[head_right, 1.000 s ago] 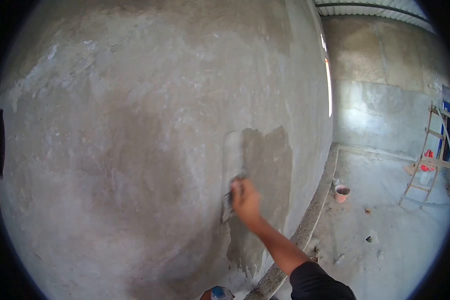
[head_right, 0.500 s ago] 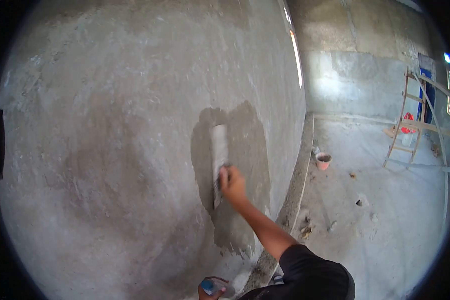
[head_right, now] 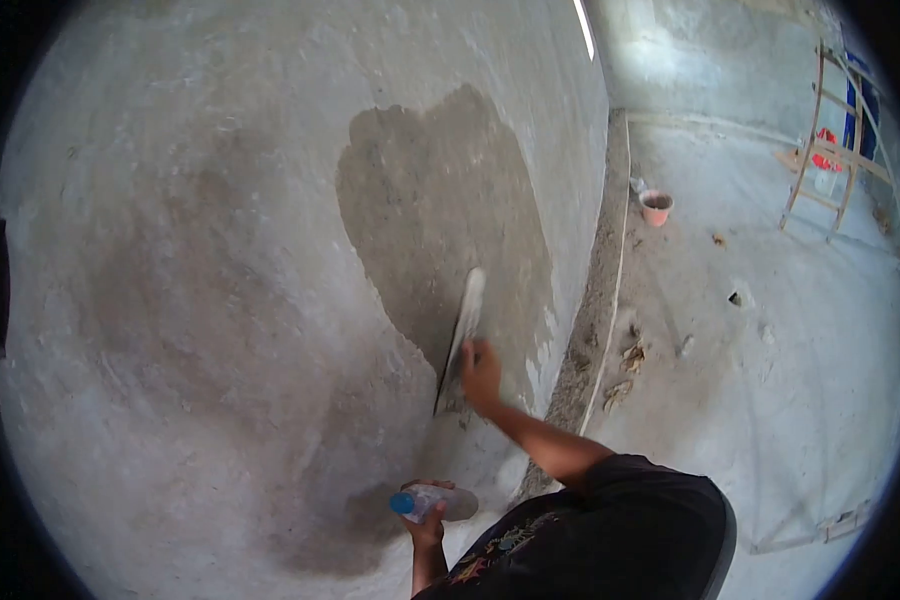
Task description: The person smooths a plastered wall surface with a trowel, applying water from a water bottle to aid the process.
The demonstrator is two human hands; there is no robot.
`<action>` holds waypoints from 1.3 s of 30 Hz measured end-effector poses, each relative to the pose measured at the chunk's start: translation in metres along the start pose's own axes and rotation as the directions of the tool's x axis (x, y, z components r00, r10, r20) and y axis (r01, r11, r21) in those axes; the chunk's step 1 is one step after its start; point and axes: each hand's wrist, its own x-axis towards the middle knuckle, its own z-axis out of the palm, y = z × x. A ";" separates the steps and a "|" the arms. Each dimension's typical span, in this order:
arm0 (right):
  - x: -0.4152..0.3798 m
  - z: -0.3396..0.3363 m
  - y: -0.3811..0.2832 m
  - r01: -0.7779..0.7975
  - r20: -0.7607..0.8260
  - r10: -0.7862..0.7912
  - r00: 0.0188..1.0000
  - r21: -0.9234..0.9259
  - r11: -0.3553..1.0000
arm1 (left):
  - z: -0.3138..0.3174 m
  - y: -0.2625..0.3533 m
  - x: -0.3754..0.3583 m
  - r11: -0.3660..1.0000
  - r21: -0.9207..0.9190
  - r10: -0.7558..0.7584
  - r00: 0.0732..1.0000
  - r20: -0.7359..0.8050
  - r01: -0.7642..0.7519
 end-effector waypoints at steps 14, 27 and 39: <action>-0.095 -0.001 0.048 -0.058 0.091 0.051 0.994 0.073 0.996 | -0.006 0.028 -0.015 0.993 0.117 -0.035 0.999 0.029 0.032; -0.110 0.025 0.133 -0.768 0.152 0.756 0.636 0.031 0.640 | -0.005 0.024 -0.005 0.944 0.267 -0.208 0.978 0.028 0.193; -0.074 -0.004 0.085 0.046 0.243 -0.086 0.966 0.166 0.985 | 0.028 0.020 0.006 0.937 0.294 -0.234 0.963 0.136 0.186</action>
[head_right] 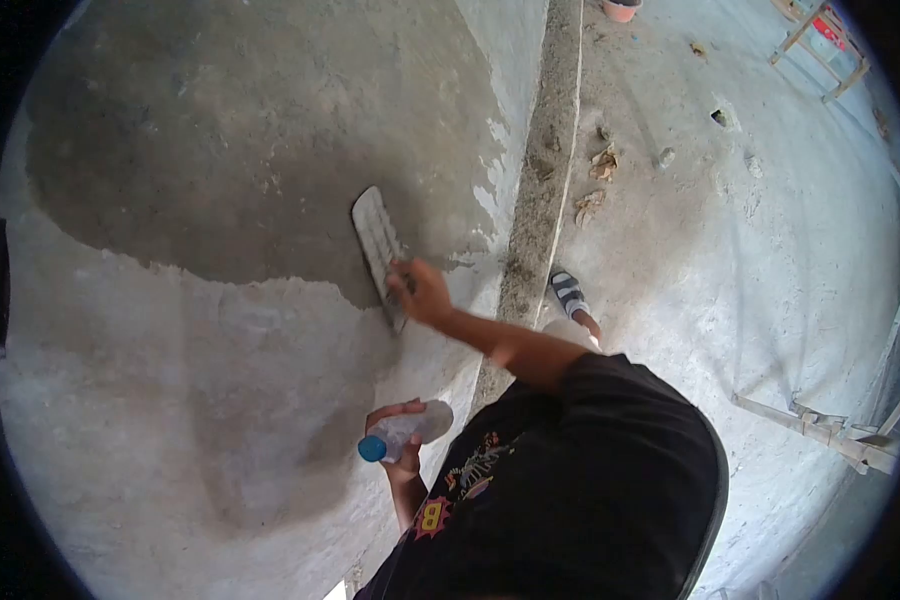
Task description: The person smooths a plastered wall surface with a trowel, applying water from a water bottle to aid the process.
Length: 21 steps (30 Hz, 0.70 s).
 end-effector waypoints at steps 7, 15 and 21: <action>0.035 -0.023 0.133 -0.957 0.117 0.964 0.238 0.201 0.212 | 0.027 0.017 0.020 0.909 0.152 -0.390 0.921 -0.017 0.388; -0.002 -0.187 0.247 -0.675 0.034 0.699 0.714 -0.233 0.700 | 0.048 -0.071 0.090 0.799 -0.183 -0.586 0.810 -0.020 0.573; -0.113 -0.438 0.255 -0.566 -0.388 0.632 0.671 -0.818 0.099 | 0.115 -0.081 0.149 0.554 -0.442 -0.686 0.688 0.237 0.706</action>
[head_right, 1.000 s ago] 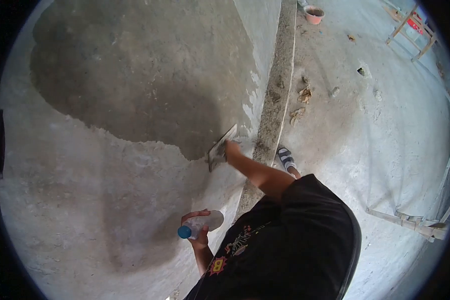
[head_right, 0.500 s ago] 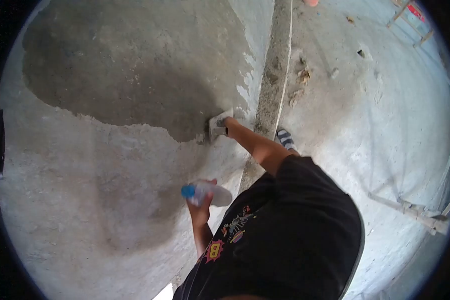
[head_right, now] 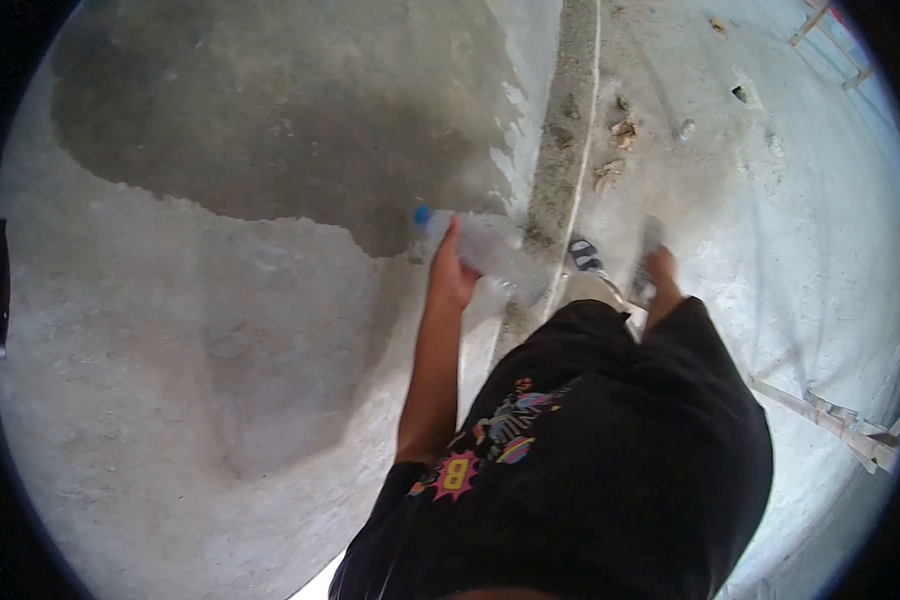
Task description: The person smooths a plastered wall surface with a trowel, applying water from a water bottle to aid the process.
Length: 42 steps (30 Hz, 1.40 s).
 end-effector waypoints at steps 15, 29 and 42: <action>-0.065 -0.032 0.129 -0.235 -0.024 0.261 0.965 0.362 0.902 | 0.064 0.008 0.037 0.961 -0.266 0.090 0.996 0.019 -0.081; -0.032 -0.041 0.094 -0.157 -0.018 0.176 0.984 0.374 0.914 | 0.048 -0.027 0.027 0.953 -0.290 0.072 0.994 -0.086 -0.094; -0.029 -0.068 0.044 -0.156 0.061 0.144 0.988 0.329 0.931 | 0.046 -0.041 0.000 0.948 -0.319 -0.026 0.999 -0.047 0.009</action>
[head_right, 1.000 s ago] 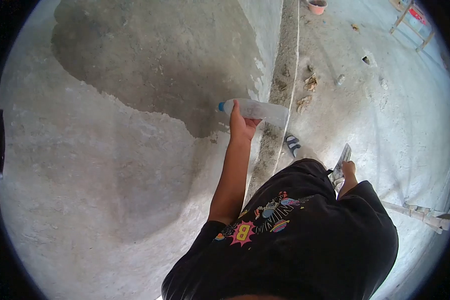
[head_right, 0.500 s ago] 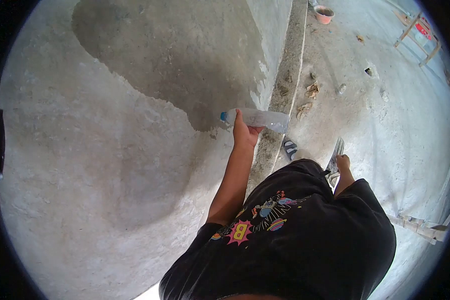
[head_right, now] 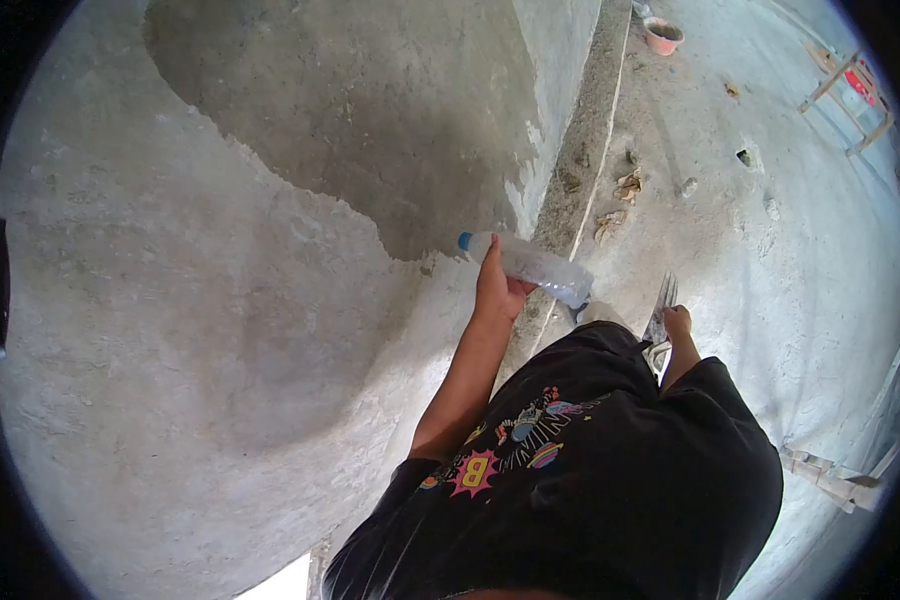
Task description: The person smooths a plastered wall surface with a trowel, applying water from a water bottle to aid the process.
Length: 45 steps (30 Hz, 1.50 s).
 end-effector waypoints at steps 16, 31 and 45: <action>-0.141 0.085 -0.408 -0.189 0.378 -0.372 0.848 0.871 0.454 | -0.122 0.034 -0.156 0.360 0.797 0.620 0.763 0.185 -0.486; -0.239 0.255 -0.368 -0.037 0.141 -0.269 0.953 0.933 0.358 | -0.204 0.036 -0.283 0.419 0.861 0.480 0.875 0.059 -0.288; -0.112 0.048 0.015 0.166 -0.171 -0.183 0.968 -0.109 0.980 | 0.015 0.068 -0.079 0.977 0.095 0.154 0.934 0.321 -0.193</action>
